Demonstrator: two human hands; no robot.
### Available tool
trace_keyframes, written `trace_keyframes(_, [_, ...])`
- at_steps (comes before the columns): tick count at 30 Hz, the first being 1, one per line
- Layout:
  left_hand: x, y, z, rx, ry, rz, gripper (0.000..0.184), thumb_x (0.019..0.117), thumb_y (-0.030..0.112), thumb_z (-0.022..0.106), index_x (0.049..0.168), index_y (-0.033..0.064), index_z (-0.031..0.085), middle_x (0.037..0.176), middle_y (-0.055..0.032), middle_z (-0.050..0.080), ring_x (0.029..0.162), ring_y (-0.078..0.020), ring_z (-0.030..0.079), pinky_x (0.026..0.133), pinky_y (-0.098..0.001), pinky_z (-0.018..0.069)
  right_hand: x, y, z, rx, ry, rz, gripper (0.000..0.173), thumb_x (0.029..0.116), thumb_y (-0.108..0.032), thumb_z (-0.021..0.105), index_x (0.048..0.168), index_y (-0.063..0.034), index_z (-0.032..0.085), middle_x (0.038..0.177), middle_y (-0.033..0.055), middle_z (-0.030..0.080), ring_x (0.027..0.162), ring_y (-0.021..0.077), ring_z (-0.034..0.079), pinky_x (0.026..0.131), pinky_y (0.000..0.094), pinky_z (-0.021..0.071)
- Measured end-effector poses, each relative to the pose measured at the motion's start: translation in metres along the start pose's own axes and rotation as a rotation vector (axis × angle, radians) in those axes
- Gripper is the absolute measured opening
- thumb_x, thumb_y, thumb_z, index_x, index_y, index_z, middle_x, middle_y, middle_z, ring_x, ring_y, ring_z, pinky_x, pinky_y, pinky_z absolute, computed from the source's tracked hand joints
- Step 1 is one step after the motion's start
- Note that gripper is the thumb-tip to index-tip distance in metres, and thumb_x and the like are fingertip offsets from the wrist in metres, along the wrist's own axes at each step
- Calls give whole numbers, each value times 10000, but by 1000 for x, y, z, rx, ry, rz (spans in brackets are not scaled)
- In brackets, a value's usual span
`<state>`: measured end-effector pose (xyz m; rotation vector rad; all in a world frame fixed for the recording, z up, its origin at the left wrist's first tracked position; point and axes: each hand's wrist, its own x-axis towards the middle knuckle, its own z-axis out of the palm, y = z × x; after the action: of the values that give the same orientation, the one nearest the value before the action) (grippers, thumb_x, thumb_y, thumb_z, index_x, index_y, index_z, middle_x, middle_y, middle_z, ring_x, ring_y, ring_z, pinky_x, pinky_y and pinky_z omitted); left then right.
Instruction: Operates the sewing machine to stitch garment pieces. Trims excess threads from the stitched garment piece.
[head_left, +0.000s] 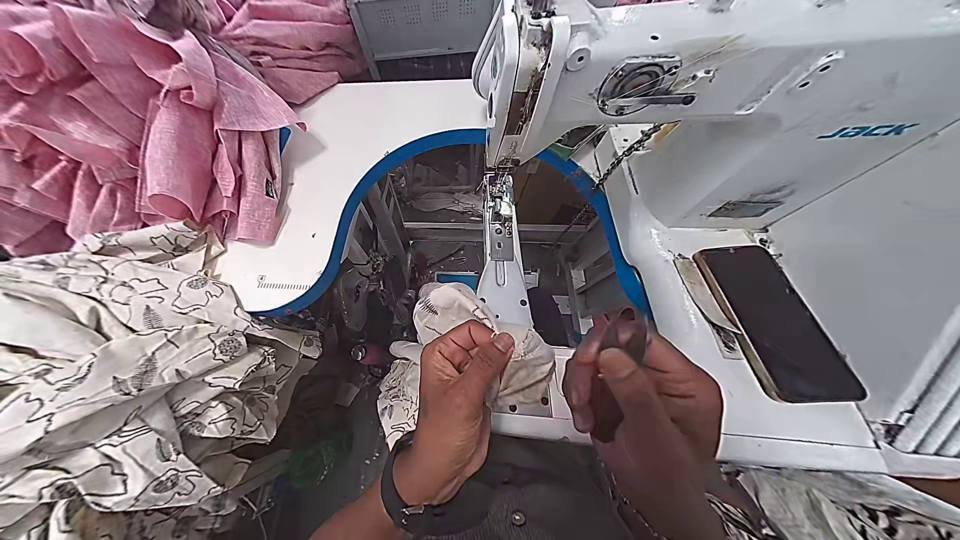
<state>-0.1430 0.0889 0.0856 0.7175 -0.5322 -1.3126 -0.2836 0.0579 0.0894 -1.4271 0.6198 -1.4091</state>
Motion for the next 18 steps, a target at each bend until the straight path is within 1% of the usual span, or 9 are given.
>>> trace_keyframes(2, [1, 1, 2, 17, 22, 31, 216, 949, 26, 631, 740, 71, 659, 655, 2, 642, 609, -34, 637, 629, -208, 569, 1, 6, 2, -390, 3, -174, 227, 981, -232, 662, 1116, -52, 689, 775, -53, 617, 645, -95, 512, 566, 43, 411])
trace_keyframes(3, [1, 1, 2, 27, 28, 42, 219, 949, 25, 632, 737, 71, 659, 649, 7, 636, 600, -28, 627, 619, -198, 560, 1, 10, 6, -557, 27, -275, 218, 954, -202, 676, 1079, -28, 716, 769, 8, 615, 666, -55, 513, 593, 57, 389])
trace_keyframes(5, [1, 1, 3, 43, 24, 52, 229, 951, 28, 633, 728, 78, 654, 636, 26, 616, 588, -9, 600, 604, -175, 534, 1, 12, 10, -785, 73, -428, 144, 969, -160, 647, 978, -34, 717, 761, 65, 624, 706, 19, 557, 634, 88, 406])
trace_keyframes(9, [1, 0, 2, 52, 4, 54, 220, 956, 36, 643, 739, 74, 657, 650, 26, 622, 606, -6, 606, 620, -172, 534, 2, 15, 15, -977, 110, -528, 182, 1006, -159, 541, 935, -46, 665, 724, 65, 598, 660, 92, 550, 601, 152, 405])
trace_keyframes(12, [0, -1, 2, 82, -54, 47, 176, 948, 56, 677, 774, 73, 695, 679, 28, 654, 634, -9, 630, 646, -186, 554, 3, 14, 5, -665, 62, -308, 229, 1050, -239, 513, 974, -48, 614, 777, 16, 591, 652, -24, 520, 575, 91, 401])
trace_keyframes(15, [5, 3, -18, 369, -225, 103, 60, 937, 50, 693, 883, 51, 718, 779, 62, 689, 715, 20, 635, 682, -163, 545, 7, -2, -37, -324, 233, -109, 85, 1055, -292, 563, 1026, -238, 622, 765, -168, 585, 596, -87, 515, 531, 101, 451])
trace_keyframes(16, [8, 6, -31, 480, -288, 65, 21, 911, 33, 719, 928, 24, 727, 817, 52, 709, 746, 10, 652, 704, -177, 563, 11, -10, -61, -238, 346, -107, 77, 1049, -224, 561, 1017, -262, 619, 740, -190, 589, 572, -69, 514, 519, 113, 450])
trace_keyframes(17, [11, 8, -45, 575, -334, -6, 39, 890, 20, 733, 929, 17, 731, 804, 57, 709, 734, 14, 651, 692, -176, 560, 14, -16, -89, -198, 465, -124, 138, 1057, -135, 504, 1002, -230, 588, 718, -175, 585, 549, -45, 515, 510, 120, 453])
trace_keyframes(18, [16, 10, -58, 654, -334, -56, 22, 881, 18, 732, 869, 35, 723, 727, 79, 682, 664, 37, 622, 626, -156, 526, 16, -21, -114, -198, 565, -133, 175, 1059, -71, 430, 989, -186, 542, 695, -151, 576, 530, -23, 528, 512, 125, 473])
